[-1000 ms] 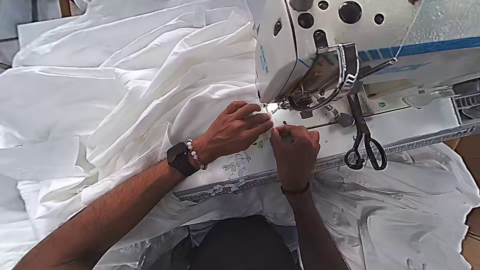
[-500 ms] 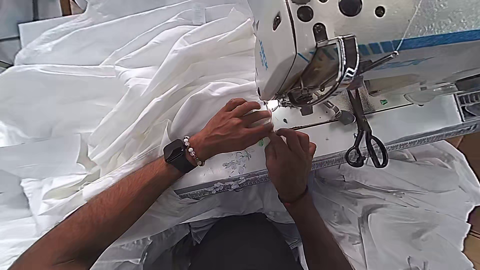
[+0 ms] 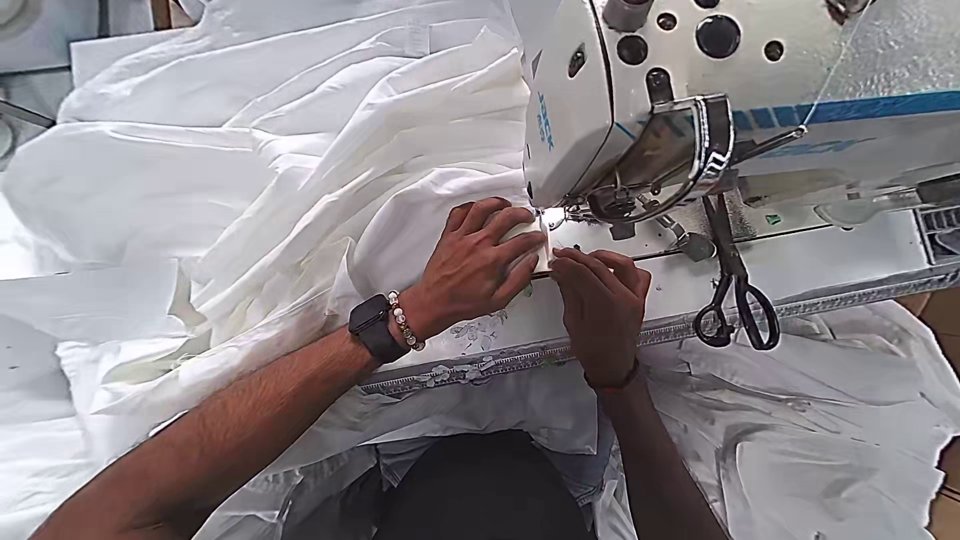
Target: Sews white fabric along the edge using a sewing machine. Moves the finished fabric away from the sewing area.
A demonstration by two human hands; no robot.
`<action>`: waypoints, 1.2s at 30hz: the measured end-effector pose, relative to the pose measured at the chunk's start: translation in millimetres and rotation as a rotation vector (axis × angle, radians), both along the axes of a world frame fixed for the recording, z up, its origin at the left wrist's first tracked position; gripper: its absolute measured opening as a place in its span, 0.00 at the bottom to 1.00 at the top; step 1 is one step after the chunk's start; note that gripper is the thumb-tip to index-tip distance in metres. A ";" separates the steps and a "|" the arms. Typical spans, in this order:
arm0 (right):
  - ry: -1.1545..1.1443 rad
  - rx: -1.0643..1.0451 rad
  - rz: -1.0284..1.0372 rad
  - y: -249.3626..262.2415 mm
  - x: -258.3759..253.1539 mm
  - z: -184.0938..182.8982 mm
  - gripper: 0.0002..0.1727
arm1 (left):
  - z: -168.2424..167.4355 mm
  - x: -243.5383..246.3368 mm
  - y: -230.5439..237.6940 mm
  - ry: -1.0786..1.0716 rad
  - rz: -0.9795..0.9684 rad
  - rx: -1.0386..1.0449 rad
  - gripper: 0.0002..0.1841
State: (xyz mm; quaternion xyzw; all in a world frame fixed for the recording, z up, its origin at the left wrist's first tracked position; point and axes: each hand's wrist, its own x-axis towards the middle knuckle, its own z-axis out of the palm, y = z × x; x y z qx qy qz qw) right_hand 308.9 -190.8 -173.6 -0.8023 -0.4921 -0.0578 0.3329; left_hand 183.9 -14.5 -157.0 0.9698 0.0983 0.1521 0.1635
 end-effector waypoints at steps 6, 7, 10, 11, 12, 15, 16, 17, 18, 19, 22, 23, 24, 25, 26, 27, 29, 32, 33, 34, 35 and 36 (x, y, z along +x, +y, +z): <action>-0.235 -0.133 0.178 1.2 14.3 16.8 0.13 | -1.8 -2.1 1.9 0.037 0.082 0.141 0.24; -0.258 -0.157 0.191 1.1 15.2 18.9 0.13 | -2.2 -2.6 3.9 0.006 0.049 0.136 0.23; -0.299 -0.241 0.176 0.1 13.6 26.2 0.13 | -2.8 -5.1 9.3 -0.066 -0.076 0.109 0.20; -0.323 -0.268 0.159 1.7 12.9 28.5 0.12 | -3.1 -4.5 11.7 -0.068 -0.095 0.112 0.20; -0.334 -0.290 0.143 2.9 11.3 29.2 0.12 | -4.6 -4.7 13.5 -0.065 -0.108 0.111 0.19; -0.354 -0.351 0.116 10.3 12.3 30.5 0.16 | -6.2 0.9 23.6 -0.067 -0.116 0.128 0.19; -0.363 -0.375 0.113 13.1 12.7 31.1 0.17 | -5.2 2.6 26.3 -0.075 -0.122 0.129 0.18; -0.378 -0.398 0.111 17.0 13.9 31.4 0.18 | -3.9 4.8 30.1 -0.087 -0.131 0.135 0.18; -0.389 -0.410 0.110 21.1 14.9 31.0 0.19 | -3.6 6.7 34.7 -0.095 -0.139 0.144 0.18; -0.399 -0.416 0.100 24.8 15.1 30.2 0.19 | -4.1 8.8 39.4 -0.103 -0.142 0.156 0.17; -0.403 -0.412 0.066 35.4 15.0 23.9 0.20 | -5.1 15.9 55.8 -0.138 -0.166 0.186 0.16; -0.393 -0.417 0.062 38.2 15.2 23.2 0.20 | -4.3 18.9 61.8 -0.149 -0.169 0.198 0.15; -0.365 -0.422 0.065 38.6 15.7 24.6 0.20 | -3.2 21.0 66.8 -0.159 -0.173 0.202 0.15; -0.325 -0.429 0.060 36.4 18.8 29.5 0.21 | -2.1 22.8 70.9 -0.168 -0.178 0.202 0.14; -0.272 -0.425 0.037 31.0 26.1 38.6 0.20 | -1.5 24.9 74.5 -0.175 -0.185 0.201 0.14; -0.236 -0.373 -0.002 21.9 39.9 50.1 0.17 | -0.7 27.2 78.4 -0.182 -0.191 0.203 0.14; -0.228 -0.286 -0.199 -10.8 77.5 74.3 0.15 | -0.7 28.8 83.4 -0.191 -0.195 0.203 0.13; -0.172 -0.342 -0.545 -57.5 146.7 75.7 0.22 | -1.7 29.3 85.1 -0.197 -0.198 0.203 0.13; -0.196 -0.368 -0.580 -63.7 160.7 64.7 0.21 | -0.9 29.8 85.8 -0.197 -0.198 0.214 0.13; -0.215 -0.397 -0.590 -66.2 166.8 54.1 0.21 | -0.5 29.9 85.5 -0.196 -0.203 0.215 0.13; -0.226 -0.420 -0.603 -64.6 169.3 46.3 0.21 | 0.0 30.4 86.0 -0.194 -0.212 0.216 0.13; -0.237 -0.430 -0.611 -63.6 169.1 42.0 0.21 | 0.1 29.6 84.8 -0.192 -0.226 0.211 0.13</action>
